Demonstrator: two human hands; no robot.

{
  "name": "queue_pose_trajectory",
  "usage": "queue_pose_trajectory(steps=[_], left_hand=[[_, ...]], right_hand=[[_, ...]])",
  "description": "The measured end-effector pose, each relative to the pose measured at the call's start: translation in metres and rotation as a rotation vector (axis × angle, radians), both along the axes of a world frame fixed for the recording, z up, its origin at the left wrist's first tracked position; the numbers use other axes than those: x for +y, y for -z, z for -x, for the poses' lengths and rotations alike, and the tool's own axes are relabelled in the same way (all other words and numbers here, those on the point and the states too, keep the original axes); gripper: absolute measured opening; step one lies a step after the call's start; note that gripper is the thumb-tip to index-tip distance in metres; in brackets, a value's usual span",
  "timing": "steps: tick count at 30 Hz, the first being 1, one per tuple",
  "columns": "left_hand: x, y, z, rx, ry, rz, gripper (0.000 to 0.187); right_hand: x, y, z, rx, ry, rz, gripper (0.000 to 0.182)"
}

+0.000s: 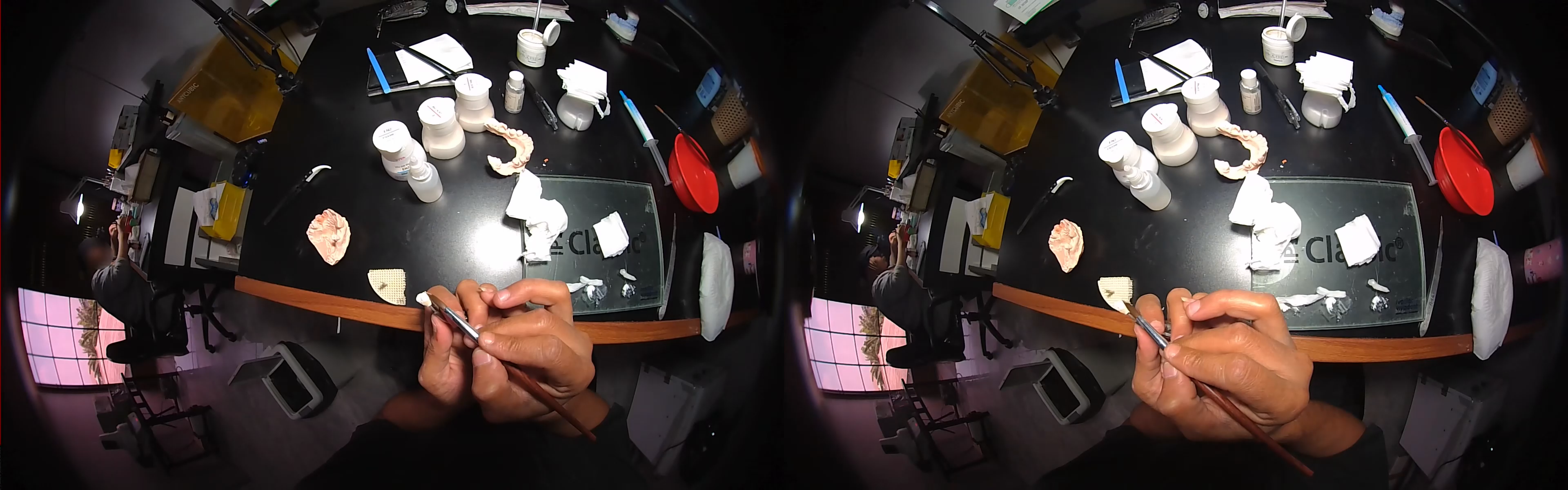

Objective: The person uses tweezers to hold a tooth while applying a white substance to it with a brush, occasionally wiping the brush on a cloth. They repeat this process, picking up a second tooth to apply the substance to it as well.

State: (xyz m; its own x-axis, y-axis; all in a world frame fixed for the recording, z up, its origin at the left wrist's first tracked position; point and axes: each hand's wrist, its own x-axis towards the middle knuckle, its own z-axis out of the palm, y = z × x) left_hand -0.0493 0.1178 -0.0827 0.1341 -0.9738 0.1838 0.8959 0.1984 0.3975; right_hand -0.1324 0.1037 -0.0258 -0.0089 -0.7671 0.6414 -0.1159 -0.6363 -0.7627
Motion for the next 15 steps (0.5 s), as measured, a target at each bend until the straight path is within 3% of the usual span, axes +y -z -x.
queue_pose_trajectory(steps=[7,11,15], left_hand=[[0.002,-0.007,0.005,0.046,-0.001,-0.023,0.017],[0.002,-0.006,0.007,0.108,0.016,0.037,0.018],[0.008,-0.016,0.000,0.022,0.074,-0.054,0.017]], right_hand=[[-0.006,0.006,0.010,-0.030,-0.018,0.030,0.018],[-0.005,0.004,0.016,-0.123,-0.018,-0.046,0.010],[-0.003,0.007,0.030,-0.162,-0.075,-0.082,0.010]])
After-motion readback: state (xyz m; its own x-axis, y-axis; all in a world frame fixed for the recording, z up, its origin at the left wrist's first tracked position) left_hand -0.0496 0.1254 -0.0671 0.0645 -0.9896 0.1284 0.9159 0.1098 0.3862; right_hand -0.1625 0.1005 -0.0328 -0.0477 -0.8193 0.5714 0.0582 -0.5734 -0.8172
